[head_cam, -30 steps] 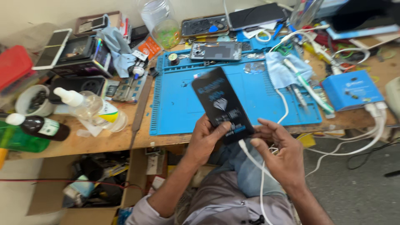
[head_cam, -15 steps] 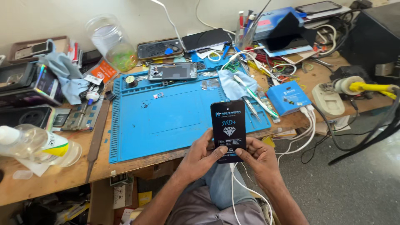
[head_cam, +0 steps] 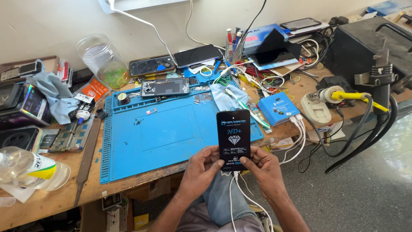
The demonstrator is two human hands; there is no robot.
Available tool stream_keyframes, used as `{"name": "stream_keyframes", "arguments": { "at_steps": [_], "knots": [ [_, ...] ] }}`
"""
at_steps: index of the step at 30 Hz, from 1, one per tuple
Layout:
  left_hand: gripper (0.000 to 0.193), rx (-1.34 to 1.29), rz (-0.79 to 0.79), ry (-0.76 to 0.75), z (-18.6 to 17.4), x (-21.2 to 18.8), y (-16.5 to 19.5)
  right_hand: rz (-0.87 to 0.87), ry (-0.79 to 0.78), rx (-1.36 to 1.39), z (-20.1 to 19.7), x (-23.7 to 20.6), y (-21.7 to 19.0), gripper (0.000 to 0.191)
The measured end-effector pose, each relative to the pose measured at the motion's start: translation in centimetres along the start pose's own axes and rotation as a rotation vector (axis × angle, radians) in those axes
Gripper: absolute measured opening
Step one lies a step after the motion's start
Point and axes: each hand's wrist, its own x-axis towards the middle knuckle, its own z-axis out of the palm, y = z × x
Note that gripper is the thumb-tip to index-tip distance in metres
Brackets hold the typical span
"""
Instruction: The person cleans the edges of a disassembled smartphone with a cloth, then reassembles the device by aligning and pressing the back cover onto the chassis. They wipe the exterior, connect a charging cable, and observe the screen as it powers on and displays the charging interface.
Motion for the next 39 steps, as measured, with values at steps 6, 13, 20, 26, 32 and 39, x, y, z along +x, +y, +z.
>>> {"name": "stream_keyframes", "arguments": {
  "at_steps": [6, 13, 20, 26, 32, 39],
  "knots": [
    [0.026, -0.119, 0.009, -0.015, -0.1, 0.3, -1.4, -0.004, -0.027, 0.005, 0.0, -0.2, 0.3, 0.025],
    [0.024, -0.097, 0.006, 0.013, -0.3, -0.4, -2.4, 0.018, -0.080, -0.035, -0.4, -0.9, -0.4, 0.043],
    [0.039, -0.103, -0.037, -0.035, -1.0, -0.4, -1.4, -0.024, -0.216, -0.089, 0.8, -0.9, -1.1, 0.075],
    [0.050, -0.125, -0.044, -0.140, -1.6, -0.9, -1.7, 0.012, -0.207, -0.056, 1.6, -1.5, -0.5, 0.088],
    [0.054, -0.015, -0.032, -0.107, -1.6, -1.2, -2.1, -0.015, -0.176, -0.053, 2.3, -1.7, 0.8, 0.093],
    [0.096, 0.291, 0.073, -0.128, -1.3, -1.8, 0.2, 0.011, -0.202, 0.004, 2.6, -1.6, 0.6, 0.094]
  ]
}}
